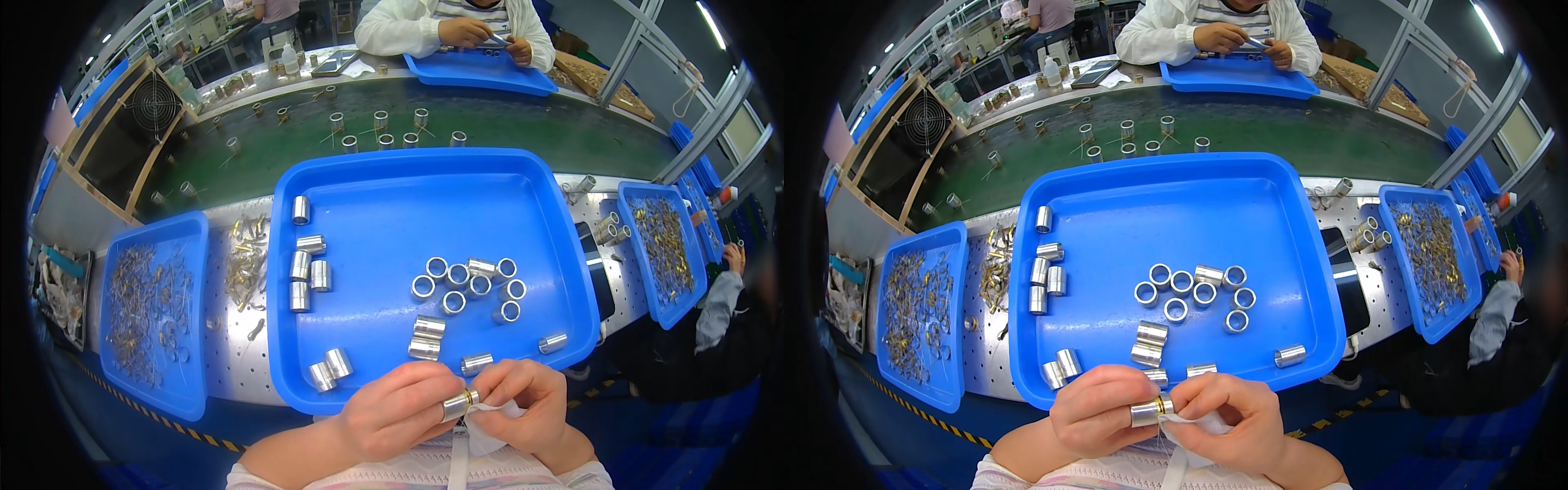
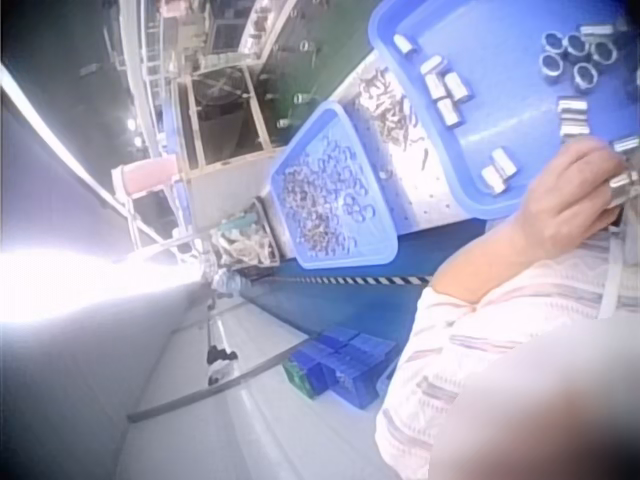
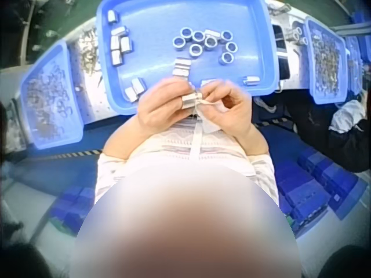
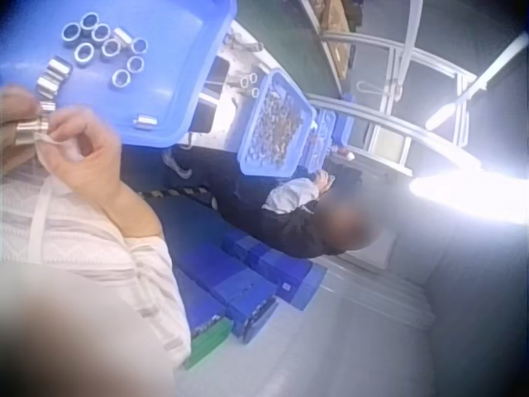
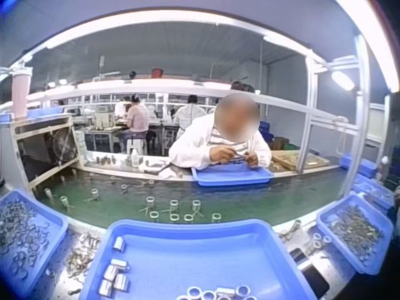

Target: The person assembles small cylindrical metal parts by hand, inserting a thin wire into the center of each piece. They pick up the components from a blue tray, manipulate them to fit the wire, and place the finished items back into the tray. At one point, the person uses a white cloth to wipe a component before continuing the assembly.

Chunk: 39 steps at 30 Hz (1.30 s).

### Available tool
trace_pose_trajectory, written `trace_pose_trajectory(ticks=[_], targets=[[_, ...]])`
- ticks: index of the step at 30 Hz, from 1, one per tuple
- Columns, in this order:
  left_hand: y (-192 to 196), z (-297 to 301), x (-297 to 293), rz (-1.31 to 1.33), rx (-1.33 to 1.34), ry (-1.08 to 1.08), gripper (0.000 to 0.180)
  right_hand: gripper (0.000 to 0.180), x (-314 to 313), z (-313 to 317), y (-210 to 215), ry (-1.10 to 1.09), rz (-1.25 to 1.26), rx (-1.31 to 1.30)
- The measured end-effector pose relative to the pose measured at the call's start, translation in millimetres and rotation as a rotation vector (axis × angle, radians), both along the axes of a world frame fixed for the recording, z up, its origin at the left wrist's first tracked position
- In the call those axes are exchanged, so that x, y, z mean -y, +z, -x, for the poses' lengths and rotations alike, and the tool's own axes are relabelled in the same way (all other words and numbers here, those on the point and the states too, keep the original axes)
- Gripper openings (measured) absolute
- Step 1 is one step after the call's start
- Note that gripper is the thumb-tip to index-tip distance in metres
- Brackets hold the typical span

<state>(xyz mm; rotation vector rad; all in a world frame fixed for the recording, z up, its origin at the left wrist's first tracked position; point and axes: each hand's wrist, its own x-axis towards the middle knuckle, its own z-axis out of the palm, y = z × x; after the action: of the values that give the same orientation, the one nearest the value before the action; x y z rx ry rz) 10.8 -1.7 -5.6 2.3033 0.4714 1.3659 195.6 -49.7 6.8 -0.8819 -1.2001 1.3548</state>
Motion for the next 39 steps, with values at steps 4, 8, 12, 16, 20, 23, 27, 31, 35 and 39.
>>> trace_pose_trajectory(ticks=[4, 8, 12, 16, 20, 23, 27, 31, 35, 39], targets=[[1, 1, 0, -0.02, -0.007, -0.044, 0.028, 0.019, 0, 4, 2, -0.051, 0.131, -0.123], [1, -3, 2, 0.043, -0.009, 0.064, 0.028, 0.019, -1, 4, 1, -0.026, 0.084, -0.082], [2, -5, 2, 0.08, 0.02, 0.077, 0.03, 0.019, -1, 1, 0, -0.027, -0.047, 0.097], [2, -10, 4, 0.175, 0.074, 0.043, 0.03, 0.016, 2, 4, 2, -0.106, 0.145, -0.05], [1, -8, 8, 0.307, 0.114, 0.025, 0.028, 0.015, 2, -8, 7, -0.108, 0.246, -0.11], [3, -10, 8, 0.405, 0.111, 0.027, 0.028, 0.015, 4, -32, 2, -0.213, 0.074, -0.092], [11, -12, 10, 0.473, 0.035, 0.1, 0.025, 0.008, 2, -96, 6, -0.544, -0.24, 0.278], [5, -6, 13, 0.613, 0.073, 0.117, 0.028, 0.012, -15, -174, 26, -1.02, -0.394, 0.723], [3, -13, 11, 0.816, 0.175, 0.061, 0.031, 0.014, -40, -237, 15, -1.191, -0.429, 0.764], [9, -13, 10, 0.906, 0.162, -0.037, 0.033, 0.012, -51, -250, -16, -1.16, -0.571, 1.124]])
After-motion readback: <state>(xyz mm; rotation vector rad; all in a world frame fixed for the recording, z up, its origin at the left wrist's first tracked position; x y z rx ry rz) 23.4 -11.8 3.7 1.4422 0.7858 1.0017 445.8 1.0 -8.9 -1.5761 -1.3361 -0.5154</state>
